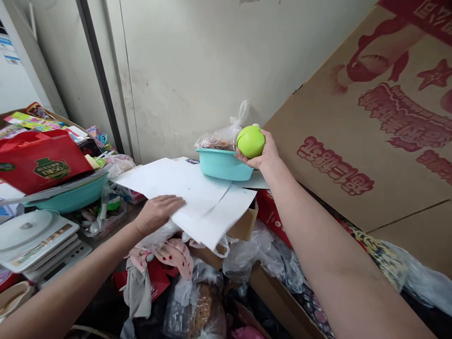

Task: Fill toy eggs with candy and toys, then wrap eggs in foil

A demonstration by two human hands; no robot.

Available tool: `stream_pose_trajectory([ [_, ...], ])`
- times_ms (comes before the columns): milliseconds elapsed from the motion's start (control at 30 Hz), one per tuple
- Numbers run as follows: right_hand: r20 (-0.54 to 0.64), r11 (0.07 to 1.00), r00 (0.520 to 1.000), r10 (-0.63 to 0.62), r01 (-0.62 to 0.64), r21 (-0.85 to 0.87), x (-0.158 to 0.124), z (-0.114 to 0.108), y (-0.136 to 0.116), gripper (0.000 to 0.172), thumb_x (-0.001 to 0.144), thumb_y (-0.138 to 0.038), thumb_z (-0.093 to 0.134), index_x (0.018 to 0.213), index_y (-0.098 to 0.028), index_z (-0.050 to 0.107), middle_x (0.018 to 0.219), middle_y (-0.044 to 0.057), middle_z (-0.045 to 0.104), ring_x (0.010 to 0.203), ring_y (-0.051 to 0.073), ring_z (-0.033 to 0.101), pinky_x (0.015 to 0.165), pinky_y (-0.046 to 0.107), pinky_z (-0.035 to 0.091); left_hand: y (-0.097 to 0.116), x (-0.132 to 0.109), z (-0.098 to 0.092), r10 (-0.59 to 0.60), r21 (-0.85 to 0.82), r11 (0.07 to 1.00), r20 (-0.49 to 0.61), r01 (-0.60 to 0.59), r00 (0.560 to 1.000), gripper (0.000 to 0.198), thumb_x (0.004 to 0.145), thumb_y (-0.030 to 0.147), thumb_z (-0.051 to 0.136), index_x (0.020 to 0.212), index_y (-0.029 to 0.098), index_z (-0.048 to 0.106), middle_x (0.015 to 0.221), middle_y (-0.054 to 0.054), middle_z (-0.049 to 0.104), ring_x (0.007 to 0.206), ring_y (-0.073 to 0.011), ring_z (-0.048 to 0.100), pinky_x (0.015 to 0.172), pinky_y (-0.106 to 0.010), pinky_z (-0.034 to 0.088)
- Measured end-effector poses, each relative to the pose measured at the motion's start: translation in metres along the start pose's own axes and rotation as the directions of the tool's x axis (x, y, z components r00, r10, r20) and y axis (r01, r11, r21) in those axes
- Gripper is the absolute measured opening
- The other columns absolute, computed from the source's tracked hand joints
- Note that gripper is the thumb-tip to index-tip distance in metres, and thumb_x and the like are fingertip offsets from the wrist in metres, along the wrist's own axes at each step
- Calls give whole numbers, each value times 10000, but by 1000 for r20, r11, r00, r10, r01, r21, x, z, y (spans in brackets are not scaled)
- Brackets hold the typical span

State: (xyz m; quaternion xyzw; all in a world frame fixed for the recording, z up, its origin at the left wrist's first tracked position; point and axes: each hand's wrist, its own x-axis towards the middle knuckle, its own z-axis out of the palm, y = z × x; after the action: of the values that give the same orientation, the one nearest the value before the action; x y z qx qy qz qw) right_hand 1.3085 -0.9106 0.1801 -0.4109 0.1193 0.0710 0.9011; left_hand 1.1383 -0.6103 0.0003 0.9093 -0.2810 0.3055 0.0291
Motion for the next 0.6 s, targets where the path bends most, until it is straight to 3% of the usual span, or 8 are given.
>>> stream_pose_trajectory([
  [67,4,1000,1000,0,0,-16,1,-1,0,415,766,-534,646,1042,-235,563,922,80,647,845,270,654,545,388,606,-15,-6,7,-204,-21,979,-160,203,966,449,825,84,439,1199,180,670,1112,-68,751,953,-215,723,856,-297,560],
  [133,32,1000,999,-1,2,-27,3,-3,-1,396,773,-530,641,1027,-233,571,905,74,649,835,265,653,557,395,606,-23,-8,9,-300,-10,951,-258,307,918,456,804,85,449,1193,174,669,1086,-64,758,906,-222,734,803,-284,567],
  [200,44,1000,999,1,0,-25,5,-4,-2,405,767,-533,645,1028,-231,574,911,78,651,844,270,652,557,398,605,-16,-4,8,-220,40,970,-283,241,933,450,813,84,458,1207,179,654,1080,-66,759,892,-217,734,797,-283,565],
  [267,39,1000,999,8,-7,-23,7,-3,-3,431,755,-539,652,1044,-229,574,936,89,650,864,279,650,545,393,603,2,6,9,-47,107,991,-280,79,959,414,858,94,455,1228,165,627,1081,-83,756,900,-209,728,811,-293,563],
  [367,10,1000,1000,14,-14,-23,6,2,-2,449,746,-531,654,1068,-229,569,972,99,642,890,286,645,524,382,600,35,29,20,137,198,977,-283,-82,949,326,942,148,432,1225,130,594,1099,-111,743,931,-206,712,806,-304,558],
  [467,-7,999,1000,19,-20,-29,3,9,-2,440,744,-522,660,1065,-237,566,970,90,637,885,277,638,520,374,600,59,58,40,152,239,967,-249,-91,956,276,978,178,415,1188,138,590,1075,-103,737,902,-187,697,764,-289,542],
  [600,33,999,999,7,-5,-43,2,11,-2,372,759,-507,641,1005,-235,580,924,76,643,849,260,632,527,368,597,74,98,65,129,215,971,-89,-108,988,240,972,189,462,1172,146,587,1008,-91,721,822,-176,676,715,-297,523],
])
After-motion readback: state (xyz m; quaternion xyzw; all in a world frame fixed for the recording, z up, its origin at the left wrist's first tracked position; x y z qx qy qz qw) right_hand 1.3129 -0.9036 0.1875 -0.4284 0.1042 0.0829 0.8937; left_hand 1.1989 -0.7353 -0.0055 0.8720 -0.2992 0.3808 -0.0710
